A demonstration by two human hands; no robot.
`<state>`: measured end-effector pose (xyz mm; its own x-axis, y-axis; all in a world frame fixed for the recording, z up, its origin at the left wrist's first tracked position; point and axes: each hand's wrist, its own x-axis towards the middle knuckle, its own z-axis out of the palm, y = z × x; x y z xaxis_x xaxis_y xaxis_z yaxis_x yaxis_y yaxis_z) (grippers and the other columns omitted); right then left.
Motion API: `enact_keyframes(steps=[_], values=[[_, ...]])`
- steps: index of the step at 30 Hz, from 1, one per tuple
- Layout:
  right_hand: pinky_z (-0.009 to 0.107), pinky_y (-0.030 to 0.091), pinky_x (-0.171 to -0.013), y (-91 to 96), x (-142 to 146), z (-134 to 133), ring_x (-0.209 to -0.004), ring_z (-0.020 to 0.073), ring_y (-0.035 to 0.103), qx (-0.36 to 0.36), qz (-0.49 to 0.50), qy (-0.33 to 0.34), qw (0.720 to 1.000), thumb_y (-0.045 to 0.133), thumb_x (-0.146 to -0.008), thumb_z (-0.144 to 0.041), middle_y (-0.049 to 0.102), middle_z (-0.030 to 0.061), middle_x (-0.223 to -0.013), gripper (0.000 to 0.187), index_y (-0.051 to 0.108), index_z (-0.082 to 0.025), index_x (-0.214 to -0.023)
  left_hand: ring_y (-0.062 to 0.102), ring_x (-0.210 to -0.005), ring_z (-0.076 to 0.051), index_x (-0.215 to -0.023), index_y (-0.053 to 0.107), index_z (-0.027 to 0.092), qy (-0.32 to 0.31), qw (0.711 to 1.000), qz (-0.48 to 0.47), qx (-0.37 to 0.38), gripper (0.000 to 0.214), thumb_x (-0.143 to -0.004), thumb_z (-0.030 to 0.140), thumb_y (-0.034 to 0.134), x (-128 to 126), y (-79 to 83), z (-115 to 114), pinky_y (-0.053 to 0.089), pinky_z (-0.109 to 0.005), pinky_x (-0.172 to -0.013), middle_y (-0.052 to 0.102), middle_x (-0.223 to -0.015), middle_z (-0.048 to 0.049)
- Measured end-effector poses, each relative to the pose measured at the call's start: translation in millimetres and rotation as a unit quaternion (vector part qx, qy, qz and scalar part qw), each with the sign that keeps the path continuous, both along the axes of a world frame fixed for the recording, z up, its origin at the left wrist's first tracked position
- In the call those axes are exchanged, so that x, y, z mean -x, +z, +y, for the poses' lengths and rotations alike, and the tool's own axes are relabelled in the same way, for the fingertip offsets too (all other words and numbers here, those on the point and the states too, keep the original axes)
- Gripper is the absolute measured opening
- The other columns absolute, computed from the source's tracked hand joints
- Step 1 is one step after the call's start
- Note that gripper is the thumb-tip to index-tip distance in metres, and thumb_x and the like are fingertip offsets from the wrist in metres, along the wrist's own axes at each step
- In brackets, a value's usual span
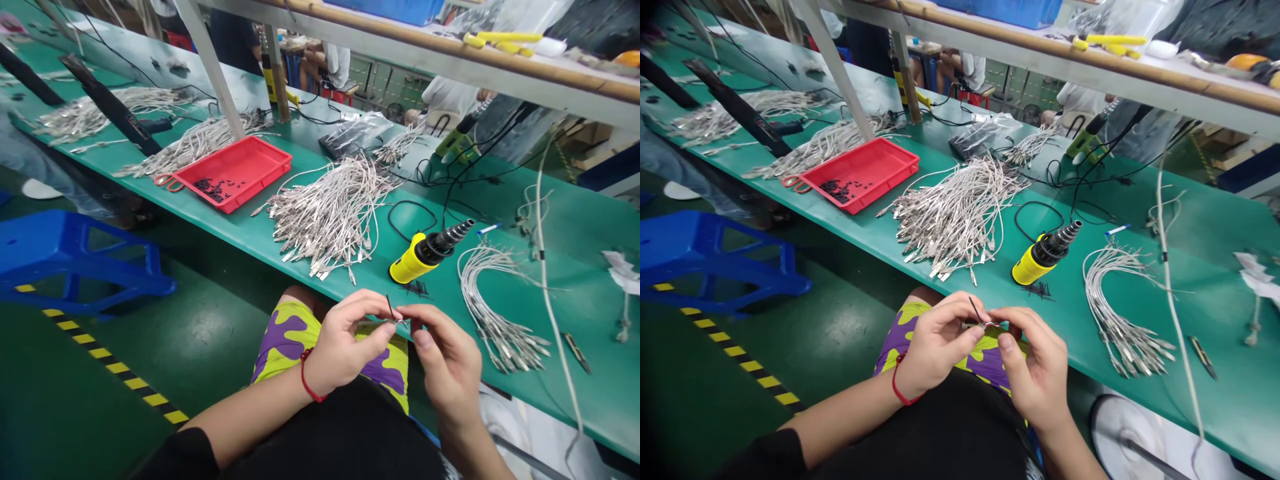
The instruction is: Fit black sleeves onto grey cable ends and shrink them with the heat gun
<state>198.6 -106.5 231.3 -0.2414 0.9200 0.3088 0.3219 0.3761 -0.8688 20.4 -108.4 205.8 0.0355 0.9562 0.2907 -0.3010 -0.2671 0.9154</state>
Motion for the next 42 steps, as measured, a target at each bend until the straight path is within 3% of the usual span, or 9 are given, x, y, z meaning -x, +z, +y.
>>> enact_keyframes(steps=[4,10,19,24,30,35,42], values=[[0.034,0.053,-0.080,8.5,3.3,1.9,-0.094,0.0219,0.069,-0.025,-0.045,0.003,0.999,0.067,-0.096,-0.018,0.073,0.0066,-0.107,0.022,0.077,-0.025,-0.114,0.066,-0.102,-0.020,-0.103,0.076,0.017,0.024,0.998,0.052,-0.037,0.014,-0.091,0.012,0.072,2.6,0.3,-1.0,0.055,-0.033,-0.093,0.069,-0.103,-0.0081],[0.029,0.052,-0.064,11.4,6.8,-0.1,-0.079,0.0176,0.068,-0.045,-0.051,-0.033,0.997,0.075,-0.090,-0.013,0.074,0.0025,-0.091,0.015,0.078,-0.025,-0.098,0.068,-0.099,-0.019,-0.104,0.076,0.017,0.042,0.995,0.081,-0.040,0.015,-0.090,0.012,0.074,3.9,-0.2,-3.3,0.056,-0.029,-0.089,0.068,-0.103,-0.0072],[0.033,0.059,-0.079,6.2,8.9,-9.7,-0.084,0.0204,0.073,-0.101,-0.030,-0.075,0.992,0.078,-0.085,-0.009,0.078,0.0026,-0.095,0.024,0.081,-0.026,-0.100,0.066,-0.095,-0.015,-0.102,0.075,0.019,0.032,0.999,-0.009,0.007,0.014,-0.090,0.012,0.075,-3.5,-0.3,-7.5,0.058,-0.024,-0.085,0.066,-0.103,-0.0054],[0.030,0.059,-0.076,1.6,11.1,-10.5,-0.085,0.0190,0.073,-0.061,-0.019,-0.086,0.994,0.080,-0.085,-0.011,0.078,0.0015,-0.098,0.023,0.082,-0.029,-0.099,0.067,-0.090,-0.012,-0.117,0.072,0.024,0.013,0.993,-0.099,0.065,0.030,-0.090,0.012,0.076,-7.5,-1.3,-10.6,0.059,-0.020,-0.080,0.066,-0.100,-0.0028],[0.030,0.059,-0.073,-4.8,13.1,-11.3,-0.086,0.0199,0.071,-0.022,0.004,-0.085,0.996,0.080,-0.085,-0.015,0.076,0.0027,-0.096,0.014,0.081,-0.027,-0.093,0.067,-0.094,-0.014,-0.114,0.077,0.024,0.026,0.997,-0.058,0.036,0.024,-0.093,0.013,0.072,-6.2,-1.0,-11.4,0.059,-0.022,-0.082,0.067,-0.110,-0.0060],[0.032,0.058,-0.072,-11.6,17.9,-12.9,-0.083,0.0205,0.071,0.020,0.019,-0.043,0.999,0.078,-0.087,-0.016,0.076,0.0038,-0.093,0.009,0.080,-0.025,-0.090,0.066,-0.091,-0.016,-0.113,0.076,0.023,0.062,0.994,-0.069,0.063,0.022,-0.092,0.016,0.074,-7.5,-2.1,-13.1,0.058,-0.027,-0.080,0.067,-0.102,-0.0049],[0.034,0.060,-0.077,-19.2,22.1,-13.3,-0.086,0.0226,0.074,-0.038,0.034,-0.076,0.996,0.080,-0.084,-0.012,0.079,0.0042,-0.097,0.019,0.082,-0.027,-0.095,0.066,-0.090,-0.017,-0.112,0.077,0.022,0.082,0.995,-0.041,0.042,0.024,-0.089,0.014,0.077,-6.8,-0.7,-14.7,0.055,-0.027,-0.078,0.069,-0.101,-0.0061]])
